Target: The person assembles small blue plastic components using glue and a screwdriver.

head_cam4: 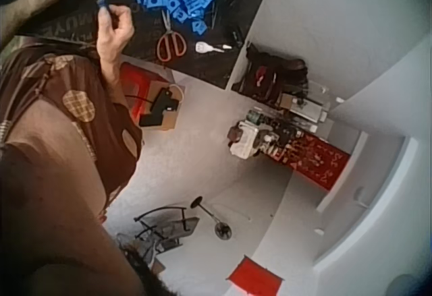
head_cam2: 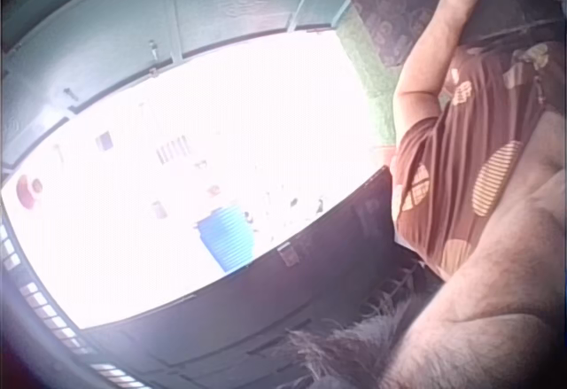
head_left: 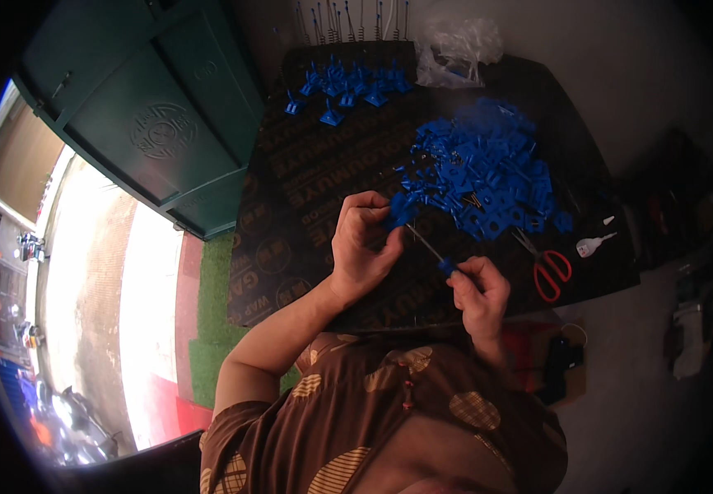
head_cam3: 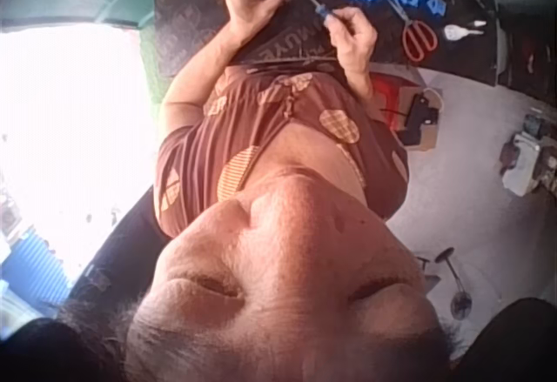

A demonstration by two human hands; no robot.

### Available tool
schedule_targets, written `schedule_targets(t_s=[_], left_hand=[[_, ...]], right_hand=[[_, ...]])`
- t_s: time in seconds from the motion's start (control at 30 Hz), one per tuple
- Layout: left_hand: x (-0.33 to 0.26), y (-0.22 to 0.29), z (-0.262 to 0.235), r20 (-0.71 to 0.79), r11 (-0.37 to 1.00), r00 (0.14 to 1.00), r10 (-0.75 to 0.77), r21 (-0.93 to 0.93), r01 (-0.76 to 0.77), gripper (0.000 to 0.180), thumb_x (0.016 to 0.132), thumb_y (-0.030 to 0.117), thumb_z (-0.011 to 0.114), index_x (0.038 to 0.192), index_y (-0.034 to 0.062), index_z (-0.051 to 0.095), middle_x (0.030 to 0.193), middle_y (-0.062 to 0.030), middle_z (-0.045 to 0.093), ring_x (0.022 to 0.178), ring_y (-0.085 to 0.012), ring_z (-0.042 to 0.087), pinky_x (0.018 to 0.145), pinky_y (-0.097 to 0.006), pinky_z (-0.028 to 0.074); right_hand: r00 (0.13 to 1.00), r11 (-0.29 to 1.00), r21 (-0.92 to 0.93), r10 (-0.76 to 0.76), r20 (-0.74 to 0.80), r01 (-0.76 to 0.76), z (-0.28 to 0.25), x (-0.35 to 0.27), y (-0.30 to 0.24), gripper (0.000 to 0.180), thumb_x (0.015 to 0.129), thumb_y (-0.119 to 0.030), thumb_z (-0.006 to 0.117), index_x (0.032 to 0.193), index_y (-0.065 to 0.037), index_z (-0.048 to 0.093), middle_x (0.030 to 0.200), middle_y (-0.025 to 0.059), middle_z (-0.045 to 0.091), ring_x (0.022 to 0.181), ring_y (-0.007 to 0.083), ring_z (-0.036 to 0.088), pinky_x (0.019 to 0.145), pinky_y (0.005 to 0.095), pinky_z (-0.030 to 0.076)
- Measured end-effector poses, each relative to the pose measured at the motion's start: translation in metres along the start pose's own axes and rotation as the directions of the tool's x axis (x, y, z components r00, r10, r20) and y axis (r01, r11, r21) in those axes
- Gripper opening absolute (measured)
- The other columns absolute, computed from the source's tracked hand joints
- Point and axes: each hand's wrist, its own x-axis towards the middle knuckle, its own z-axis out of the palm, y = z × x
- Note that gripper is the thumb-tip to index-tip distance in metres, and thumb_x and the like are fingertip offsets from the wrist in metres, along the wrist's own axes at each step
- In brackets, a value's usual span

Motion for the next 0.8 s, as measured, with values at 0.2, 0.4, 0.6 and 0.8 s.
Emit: schedule_targets(t_s=[0.2, 0.4, 0.6, 0.8], left_hand=[[0.001, 0.001, 0.001, -0.001, 1.0, 1.0, 0.015, 0.017, -0.015, 0.034, 0.073, -0.008, 0.072, 0.097, 0.0008, 0.049, 0.109, -0.0127, 0.051, 0.09, -0.0166, 0.059, 0.067, -0.024, 0.056], [0.001, -0.003, -0.002, -0.005, 0.996, 0.999, 0.039, 0.085, -0.039, 0.033, 0.074, -0.008, 0.07, 0.097, 0.0014, 0.049, 0.108, -0.0126, 0.051, 0.088, -0.0159, 0.059, 0.065, -0.023, 0.053], [0.002, -0.005, -0.001, 0.022, 0.999, 0.999, -0.024, 0.03, 0.023, 0.032, 0.075, -0.009, 0.069, 0.098, 0.0009, 0.049, 0.11, -0.0115, 0.05, 0.088, -0.0139, 0.058, 0.067, -0.023, 0.051], [0.01, -0.003, -0.004, 0.024, 0.891, 0.975, -0.223, -0.402, 0.213, 0.025, 0.083, -0.013, 0.058, 0.104, -0.0019, 0.05, 0.117, -0.0094, 0.045, 0.099, -0.0153, 0.057, 0.085, -0.034, 0.057]], right_hand=[[0.971, 0.922, 0.307, 0.235, 0.046, -0.237, 0.004, 0.003, -0.007, 0.011, 0.088, -0.008, 0.063, 0.083, -0.001, 0.056, 0.069, 0.0049, 0.06, 0.043, 0.001, 0.04, 0.038, 0.0174, 0.028], [0.915, 0.81, 0.432, 0.383, 0.126, -0.398, 0.005, 0.009, -0.01, 0.012, 0.089, -0.008, 0.061, 0.081, -0.002, 0.054, 0.069, 0.0075, 0.059, 0.041, 0.0017, 0.037, 0.037, 0.018, 0.026], [0.94, 0.853, 0.397, 0.32, 0.117, -0.34, 0.005, 0.008, -0.008, 0.011, 0.09, -0.009, 0.062, 0.083, -0.003, 0.055, 0.07, 0.0042, 0.059, 0.043, 0.001, 0.038, 0.037, 0.0175, 0.026], [0.99, 0.967, 0.211, 0.139, 0.028, -0.141, 0.002, 0.001, -0.015, 0.011, 0.09, -0.01, 0.064, 0.095, -0.001, 0.06, 0.069, -0.0024, 0.055, 0.048, 0.0002, 0.04, 0.042, 0.016, 0.03]])
